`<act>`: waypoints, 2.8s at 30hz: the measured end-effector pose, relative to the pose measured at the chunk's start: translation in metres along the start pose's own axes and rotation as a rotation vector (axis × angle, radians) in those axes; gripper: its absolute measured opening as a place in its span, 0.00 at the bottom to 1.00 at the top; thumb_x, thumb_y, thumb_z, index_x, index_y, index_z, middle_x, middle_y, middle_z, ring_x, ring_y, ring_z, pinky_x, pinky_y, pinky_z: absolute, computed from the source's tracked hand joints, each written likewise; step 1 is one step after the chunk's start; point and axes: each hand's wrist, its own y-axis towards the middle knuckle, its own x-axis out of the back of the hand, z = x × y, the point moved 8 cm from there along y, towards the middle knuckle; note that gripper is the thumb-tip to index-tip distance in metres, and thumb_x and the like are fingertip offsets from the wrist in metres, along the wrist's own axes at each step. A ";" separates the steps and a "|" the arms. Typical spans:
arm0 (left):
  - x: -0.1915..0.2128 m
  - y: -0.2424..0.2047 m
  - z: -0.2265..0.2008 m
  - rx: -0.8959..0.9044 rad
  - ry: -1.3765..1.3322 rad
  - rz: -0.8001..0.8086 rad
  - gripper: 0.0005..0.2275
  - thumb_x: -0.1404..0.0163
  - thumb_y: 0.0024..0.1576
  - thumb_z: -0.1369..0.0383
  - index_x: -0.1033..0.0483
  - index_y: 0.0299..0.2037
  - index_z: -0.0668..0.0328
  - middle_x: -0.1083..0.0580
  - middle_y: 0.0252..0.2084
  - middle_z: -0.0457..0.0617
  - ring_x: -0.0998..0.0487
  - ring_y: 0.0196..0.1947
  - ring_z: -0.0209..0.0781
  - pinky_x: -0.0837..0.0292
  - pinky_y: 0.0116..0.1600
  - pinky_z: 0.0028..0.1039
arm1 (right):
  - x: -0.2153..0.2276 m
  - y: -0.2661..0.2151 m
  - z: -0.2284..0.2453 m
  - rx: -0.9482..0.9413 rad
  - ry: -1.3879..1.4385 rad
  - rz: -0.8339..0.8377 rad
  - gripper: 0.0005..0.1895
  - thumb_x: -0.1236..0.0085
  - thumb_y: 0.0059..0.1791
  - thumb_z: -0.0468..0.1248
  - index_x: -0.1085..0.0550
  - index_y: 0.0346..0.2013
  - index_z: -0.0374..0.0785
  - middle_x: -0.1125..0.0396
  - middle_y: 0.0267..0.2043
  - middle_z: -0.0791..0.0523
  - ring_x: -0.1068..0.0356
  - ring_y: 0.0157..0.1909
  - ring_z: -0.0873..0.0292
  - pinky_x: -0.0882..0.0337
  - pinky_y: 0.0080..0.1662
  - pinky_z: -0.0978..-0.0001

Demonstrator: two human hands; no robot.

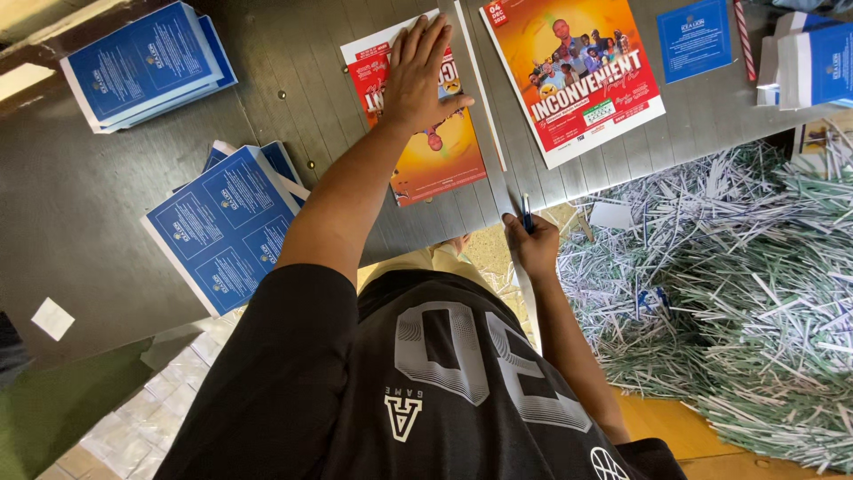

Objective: The person uses a utility knife to cut a large printed poster into smaller sections on a metal workbench. They align the poster, score the paper along a straight edge, and separate the cut pieces. The person then stacks the cut sections and hands them to another person.

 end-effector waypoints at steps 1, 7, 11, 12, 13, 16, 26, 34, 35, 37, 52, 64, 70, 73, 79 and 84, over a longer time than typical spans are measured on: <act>-0.002 0.000 0.001 -0.002 0.001 0.001 0.50 0.36 0.61 0.32 0.49 0.78 0.59 0.52 0.80 0.52 0.55 0.80 0.55 0.60 0.80 0.49 | 0.001 0.001 0.000 -0.001 0.002 -0.002 0.27 0.32 0.49 0.46 0.41 0.16 0.47 0.48 0.19 0.66 0.50 0.26 0.68 0.47 0.32 0.71; -0.005 0.000 0.002 -0.013 0.018 -0.018 0.52 0.37 0.61 0.29 0.51 0.78 0.58 0.52 0.81 0.50 0.55 0.80 0.54 0.58 0.80 0.51 | 0.004 0.000 0.003 0.016 -0.072 -0.020 0.28 0.32 0.49 0.50 0.40 0.15 0.48 0.49 0.17 0.66 0.51 0.25 0.68 0.50 0.31 0.69; -0.003 0.001 0.002 0.001 -0.021 -0.011 0.51 0.35 0.60 0.31 0.50 0.78 0.58 0.52 0.81 0.50 0.55 0.80 0.54 0.58 0.80 0.51 | 0.003 0.000 0.005 0.024 -0.053 0.003 0.30 0.33 0.50 0.49 0.44 0.15 0.48 0.52 0.17 0.66 0.54 0.23 0.68 0.52 0.30 0.70; -0.003 0.001 0.002 0.006 -0.015 -0.006 0.51 0.34 0.60 0.31 0.49 0.78 0.57 0.52 0.80 0.50 0.55 0.80 0.53 0.59 0.80 0.51 | 0.003 0.001 0.002 0.007 -0.068 0.006 0.31 0.33 0.50 0.51 0.45 0.15 0.49 0.53 0.17 0.66 0.55 0.24 0.68 0.53 0.30 0.70; -0.002 0.001 0.002 0.002 -0.017 -0.002 0.51 0.34 0.60 0.31 0.49 0.78 0.57 0.52 0.80 0.50 0.55 0.80 0.53 0.59 0.80 0.51 | 0.002 0.001 0.000 0.003 -0.066 0.002 0.31 0.33 0.50 0.51 0.45 0.15 0.49 0.53 0.17 0.66 0.55 0.24 0.68 0.53 0.30 0.70; 0.001 0.001 0.000 -0.001 -0.055 -0.003 0.50 0.33 0.59 0.34 0.48 0.78 0.58 0.51 0.80 0.50 0.54 0.80 0.55 0.58 0.79 0.55 | 0.001 0.002 -0.004 -0.021 -0.001 -0.002 0.30 0.31 0.49 0.48 0.43 0.15 0.48 0.53 0.18 0.67 0.54 0.24 0.69 0.52 0.30 0.71; 0.008 0.002 -0.002 -0.010 -0.071 -0.019 0.52 0.28 0.54 0.36 0.45 0.76 0.58 0.49 0.79 0.50 0.53 0.78 0.54 0.58 0.78 0.54 | 0.002 0.005 -0.006 -0.016 -0.050 0.000 0.30 0.31 0.49 0.49 0.44 0.16 0.49 0.53 0.19 0.66 0.55 0.25 0.68 0.53 0.30 0.68; 0.005 0.002 0.000 -0.007 -0.045 -0.024 0.52 0.28 0.54 0.35 0.45 0.76 0.59 0.48 0.79 0.50 0.52 0.78 0.54 0.57 0.78 0.53 | 0.002 0.004 -0.005 -0.030 -0.022 0.013 0.31 0.31 0.49 0.49 0.45 0.16 0.50 0.54 0.18 0.67 0.56 0.25 0.69 0.54 0.30 0.70; 0.004 0.003 0.001 0.001 -0.041 -0.012 0.52 0.29 0.55 0.34 0.46 0.76 0.58 0.49 0.79 0.50 0.53 0.79 0.53 0.58 0.78 0.52 | 0.001 0.004 -0.005 -0.022 -0.010 0.016 0.30 0.31 0.49 0.48 0.45 0.16 0.50 0.54 0.18 0.67 0.56 0.25 0.69 0.54 0.30 0.70; 0.003 0.003 0.001 0.009 -0.037 0.000 0.52 0.30 0.56 0.32 0.46 0.76 0.57 0.50 0.80 0.50 0.53 0.79 0.53 0.59 0.79 0.51 | 0.001 0.005 -0.004 -0.014 0.001 0.020 0.30 0.31 0.49 0.48 0.44 0.16 0.50 0.54 0.18 0.67 0.56 0.24 0.69 0.54 0.30 0.70; 0.002 0.001 0.003 0.003 -0.074 -0.033 0.54 0.29 0.53 0.32 0.47 0.77 0.58 0.49 0.80 0.50 0.53 0.79 0.55 0.57 0.79 0.54 | 0.002 0.004 -0.001 -0.036 -0.038 0.021 0.31 0.31 0.49 0.48 0.44 0.16 0.49 0.53 0.18 0.67 0.55 0.25 0.68 0.53 0.30 0.69; -0.001 0.001 0.003 0.003 -0.068 -0.022 0.53 0.28 0.55 0.34 0.47 0.77 0.58 0.50 0.80 0.50 0.54 0.80 0.54 0.59 0.79 0.52 | 0.002 0.003 0.004 -0.018 -0.034 0.041 0.30 0.31 0.50 0.46 0.44 0.16 0.49 0.52 0.18 0.66 0.54 0.24 0.68 0.52 0.30 0.69; -0.003 0.001 0.004 0.020 -0.065 0.006 0.53 0.30 0.55 0.32 0.49 0.77 0.57 0.51 0.80 0.50 0.55 0.80 0.54 0.60 0.79 0.52 | 0.003 0.004 0.002 -0.017 -0.058 0.026 0.30 0.31 0.50 0.46 0.45 0.16 0.48 0.53 0.19 0.66 0.54 0.26 0.67 0.51 0.31 0.69; -0.003 0.002 0.004 0.016 -0.059 -0.007 0.53 0.30 0.55 0.32 0.48 0.77 0.56 0.51 0.80 0.50 0.55 0.80 0.54 0.59 0.79 0.51 | 0.003 0.004 0.001 -0.039 -0.049 0.027 0.31 0.32 0.49 0.47 0.45 0.15 0.48 0.54 0.19 0.66 0.55 0.25 0.67 0.52 0.31 0.69; 0.000 0.002 0.003 0.006 -0.062 -0.024 0.52 0.30 0.55 0.32 0.46 0.76 0.57 0.49 0.79 0.50 0.52 0.79 0.54 0.57 0.78 0.52 | 0.003 0.003 0.002 -0.019 -0.034 0.027 0.31 0.31 0.50 0.47 0.44 0.15 0.48 0.53 0.18 0.66 0.54 0.25 0.68 0.53 0.31 0.70; 0.000 0.005 0.002 0.015 -0.133 0.004 0.51 0.26 0.53 0.39 0.46 0.76 0.57 0.49 0.79 0.50 0.55 0.79 0.54 0.60 0.78 0.54 | 0.003 0.002 0.004 -0.030 -0.038 0.008 0.31 0.31 0.49 0.48 0.45 0.15 0.49 0.53 0.17 0.67 0.55 0.23 0.69 0.53 0.29 0.69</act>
